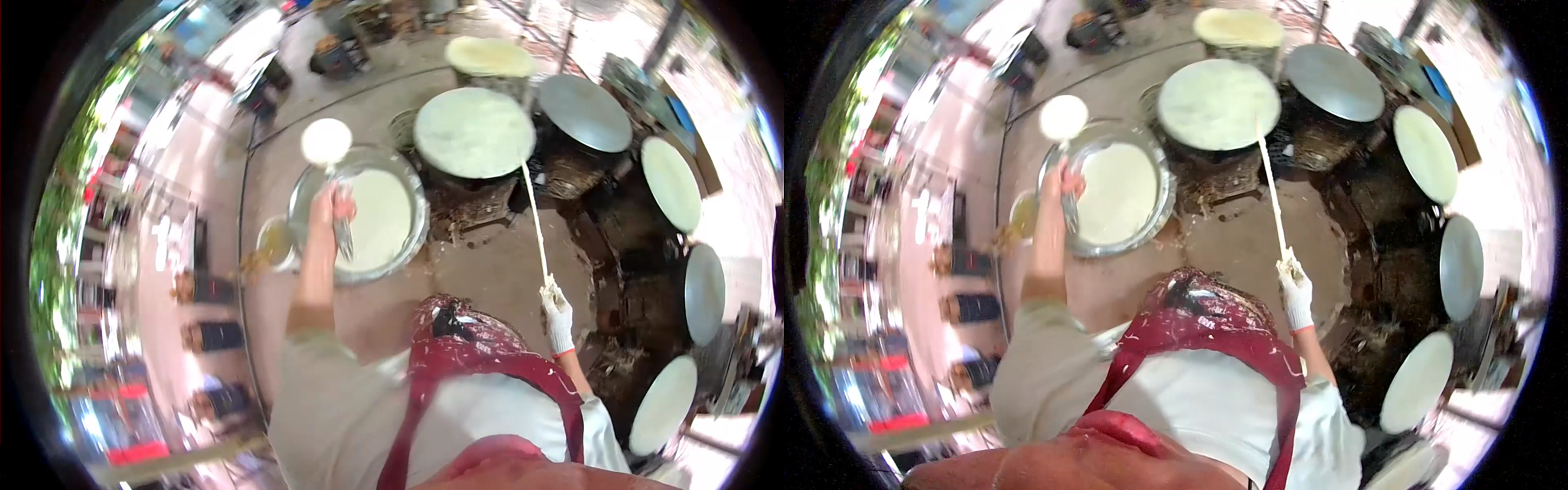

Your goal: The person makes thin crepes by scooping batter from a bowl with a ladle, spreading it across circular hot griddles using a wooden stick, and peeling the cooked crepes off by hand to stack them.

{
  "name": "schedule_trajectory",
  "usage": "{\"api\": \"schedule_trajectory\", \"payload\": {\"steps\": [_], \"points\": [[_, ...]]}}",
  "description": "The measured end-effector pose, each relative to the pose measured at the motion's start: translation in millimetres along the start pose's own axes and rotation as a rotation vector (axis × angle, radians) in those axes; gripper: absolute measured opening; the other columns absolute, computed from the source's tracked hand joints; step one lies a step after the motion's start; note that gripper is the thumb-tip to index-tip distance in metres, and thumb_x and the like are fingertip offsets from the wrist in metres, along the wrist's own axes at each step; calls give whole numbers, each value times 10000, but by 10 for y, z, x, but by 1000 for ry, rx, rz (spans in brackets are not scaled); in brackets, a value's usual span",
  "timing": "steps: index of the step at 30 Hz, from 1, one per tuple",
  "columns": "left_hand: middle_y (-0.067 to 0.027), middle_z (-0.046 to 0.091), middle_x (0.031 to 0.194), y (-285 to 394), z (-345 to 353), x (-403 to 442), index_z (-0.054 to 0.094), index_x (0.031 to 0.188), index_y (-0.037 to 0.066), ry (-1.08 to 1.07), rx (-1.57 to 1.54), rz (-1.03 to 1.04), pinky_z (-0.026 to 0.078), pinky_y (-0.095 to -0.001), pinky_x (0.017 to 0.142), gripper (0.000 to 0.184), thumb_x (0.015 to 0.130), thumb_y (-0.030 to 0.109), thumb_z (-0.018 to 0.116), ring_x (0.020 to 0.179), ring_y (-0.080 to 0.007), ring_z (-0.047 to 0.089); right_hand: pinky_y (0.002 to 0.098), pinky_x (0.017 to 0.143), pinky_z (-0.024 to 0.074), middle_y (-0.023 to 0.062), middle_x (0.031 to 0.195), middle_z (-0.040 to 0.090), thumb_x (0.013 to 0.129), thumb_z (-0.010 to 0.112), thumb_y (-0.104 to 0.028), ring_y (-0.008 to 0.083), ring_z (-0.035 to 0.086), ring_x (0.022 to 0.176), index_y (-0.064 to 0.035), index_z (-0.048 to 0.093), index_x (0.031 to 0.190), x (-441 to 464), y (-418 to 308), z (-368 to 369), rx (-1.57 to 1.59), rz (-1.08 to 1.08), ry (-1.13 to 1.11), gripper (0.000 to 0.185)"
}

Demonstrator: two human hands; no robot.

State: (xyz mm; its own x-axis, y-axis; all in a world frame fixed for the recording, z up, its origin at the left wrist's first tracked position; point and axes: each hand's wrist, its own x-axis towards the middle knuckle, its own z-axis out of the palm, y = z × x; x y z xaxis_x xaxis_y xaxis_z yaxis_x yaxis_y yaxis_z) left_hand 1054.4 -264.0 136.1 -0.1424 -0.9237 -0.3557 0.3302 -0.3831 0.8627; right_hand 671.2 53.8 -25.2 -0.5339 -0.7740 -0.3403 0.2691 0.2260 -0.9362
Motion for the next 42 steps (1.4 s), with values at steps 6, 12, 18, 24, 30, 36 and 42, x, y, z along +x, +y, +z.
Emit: {"api": "schedule_trajectory", "payload": {"steps": [6,12,18,24,30,36,42], "points": [[7,366,541,47,1031,-46,550,862,13,-326,346,-25,255,-256,347,325,1003,290,454,339,-84,307,213,898,430,25,1173,597,904,643,-66,78,542,1005,28,472,1363,26,135,-402,111,8,299,499],[77,371,562,-657,2241,336,518,948,26,-601,136,-649,227,-182,331,271,1020,272,431,309,6,269,216,952,403,33,1205,593,933,605,-89,91,540,1043,21,454,1382,-77,286,-823,137,-72,511,487],[93,358,533,-1836,3841,-48,504,963,-12,-826,179,-1063,219,-186,313,286,1032,244,397,302,10,288,215,979,385,46,1248,576,933,584,-64,96,533,1084,31,443,1386,-608,49,-1699,216,-119,877,484],[96,369,551,-2972,6079,-922,483,986,-5,-1203,337,-1164,226,-186,316,269,1035,241,386,307,22,300,197,666,440,-22,957,603,933,586,-116,49,543,776,-23,564,1275,-923,725,-3152,370,-90,1255,354],[87,355,556,-4113,8032,-1744,506,919,36,-1541,574,-1089,259,-205,376,270,1019,277,433,331,0,296,192,803,438,29,1125,607,927,622,-163,66,545,940,53,479,1345,-799,-22,-4263,546,-31,1321,492],[22,377,574,-5361,9048,-2655,499,824,20,-1578,773,-835,298,-279,457,285,1009,224,424,405,-79,304,217,978,402,94,1323,567,915,658,-216,111,541,1163,58,439,1360,-186,-590,-5185,159,-67,1556,567],[-51,521,647,-6543,9260,-2614,523,841,-12,-1629,928,-475,397,-320,491,222,934,184,567,451,-134,461,458,752,507,183,895,653,933,469,-525,384,649,862,-256,426,1412,369,-508,-5558,-373,799,1430,551]]}}
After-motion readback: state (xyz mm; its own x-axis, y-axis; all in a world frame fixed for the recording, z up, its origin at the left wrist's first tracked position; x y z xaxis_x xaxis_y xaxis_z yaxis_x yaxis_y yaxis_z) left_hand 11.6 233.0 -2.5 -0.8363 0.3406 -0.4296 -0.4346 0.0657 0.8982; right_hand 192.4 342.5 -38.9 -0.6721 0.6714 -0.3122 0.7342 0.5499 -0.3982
